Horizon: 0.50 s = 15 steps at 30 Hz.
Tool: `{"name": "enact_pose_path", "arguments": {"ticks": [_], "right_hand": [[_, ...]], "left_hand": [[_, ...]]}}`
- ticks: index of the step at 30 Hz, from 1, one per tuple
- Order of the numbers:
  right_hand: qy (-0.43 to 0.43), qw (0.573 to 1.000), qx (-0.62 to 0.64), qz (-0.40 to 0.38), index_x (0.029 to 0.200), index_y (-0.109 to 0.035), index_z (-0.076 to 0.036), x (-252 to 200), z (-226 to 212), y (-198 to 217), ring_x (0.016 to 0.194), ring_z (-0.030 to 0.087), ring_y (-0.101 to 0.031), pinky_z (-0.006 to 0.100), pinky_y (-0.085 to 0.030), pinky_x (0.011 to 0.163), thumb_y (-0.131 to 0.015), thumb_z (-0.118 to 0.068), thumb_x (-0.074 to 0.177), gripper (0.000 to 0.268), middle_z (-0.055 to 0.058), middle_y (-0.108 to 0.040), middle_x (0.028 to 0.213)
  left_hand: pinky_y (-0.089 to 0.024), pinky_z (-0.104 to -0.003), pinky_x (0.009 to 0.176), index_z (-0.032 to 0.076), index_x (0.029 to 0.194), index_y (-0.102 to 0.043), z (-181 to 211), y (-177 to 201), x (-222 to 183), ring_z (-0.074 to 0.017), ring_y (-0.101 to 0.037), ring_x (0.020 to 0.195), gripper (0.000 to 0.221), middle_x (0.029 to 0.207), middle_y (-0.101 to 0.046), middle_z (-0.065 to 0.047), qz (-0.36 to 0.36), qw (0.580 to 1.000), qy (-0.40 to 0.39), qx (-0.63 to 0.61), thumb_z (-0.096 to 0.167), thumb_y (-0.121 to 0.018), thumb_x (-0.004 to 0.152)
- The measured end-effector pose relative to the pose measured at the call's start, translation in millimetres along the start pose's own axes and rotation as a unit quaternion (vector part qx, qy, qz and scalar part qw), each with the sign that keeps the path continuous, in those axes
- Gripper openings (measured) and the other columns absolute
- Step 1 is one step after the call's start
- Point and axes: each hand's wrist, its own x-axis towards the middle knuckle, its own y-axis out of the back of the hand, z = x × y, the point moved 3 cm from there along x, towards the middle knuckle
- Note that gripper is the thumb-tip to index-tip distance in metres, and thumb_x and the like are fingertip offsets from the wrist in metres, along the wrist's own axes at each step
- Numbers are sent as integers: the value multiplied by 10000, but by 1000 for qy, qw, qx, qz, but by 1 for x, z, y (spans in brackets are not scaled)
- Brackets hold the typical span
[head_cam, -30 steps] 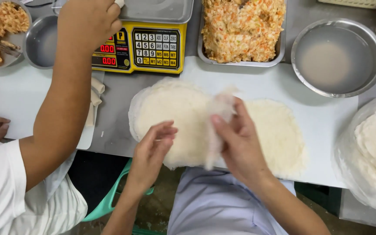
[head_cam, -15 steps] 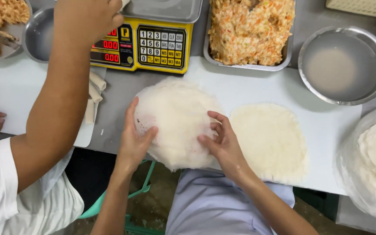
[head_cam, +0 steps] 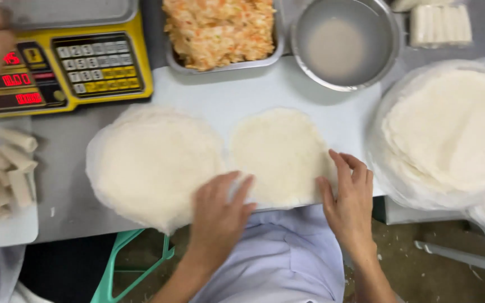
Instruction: Separating thin spring roll wrappers from a stack and laying them out on a table for filling.
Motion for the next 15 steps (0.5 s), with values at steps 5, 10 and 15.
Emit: {"name": "enact_pose_path", "arguments": {"ticks": [5,10,15], "right_hand": [[-209,974,-3,-86,1376,-585,-74,-8,36,-6,868,265,-670,411,-498,816,-636,-405,946,546,83,-712,967],[-304,923,227,-64,946,-706,-98,-7,27,13,708,96,-526,252,-423,682,-709,-258,949,160,-22,-643,779],[-289,831,473,-47,1091,-661,-62,-11,35,-2,794,93,-606,270,-530,737,-678,-138,970,144,15,-693,926]], "left_hand": [[-419,-347,687,40,1123,-610,67,-39,31,-228,-511,831,263,948,-534,-42,-34,984,-171,-34,58,-724,887],[-446,-383,705,75,967,-588,60,-56,37,-259,-494,808,100,900,-524,-62,-69,975,-145,-150,48,-678,934],[-515,-370,842,71,1242,-625,68,-57,50,-231,-641,936,300,1044,-610,-75,-115,929,3,-351,225,-658,986]]}}
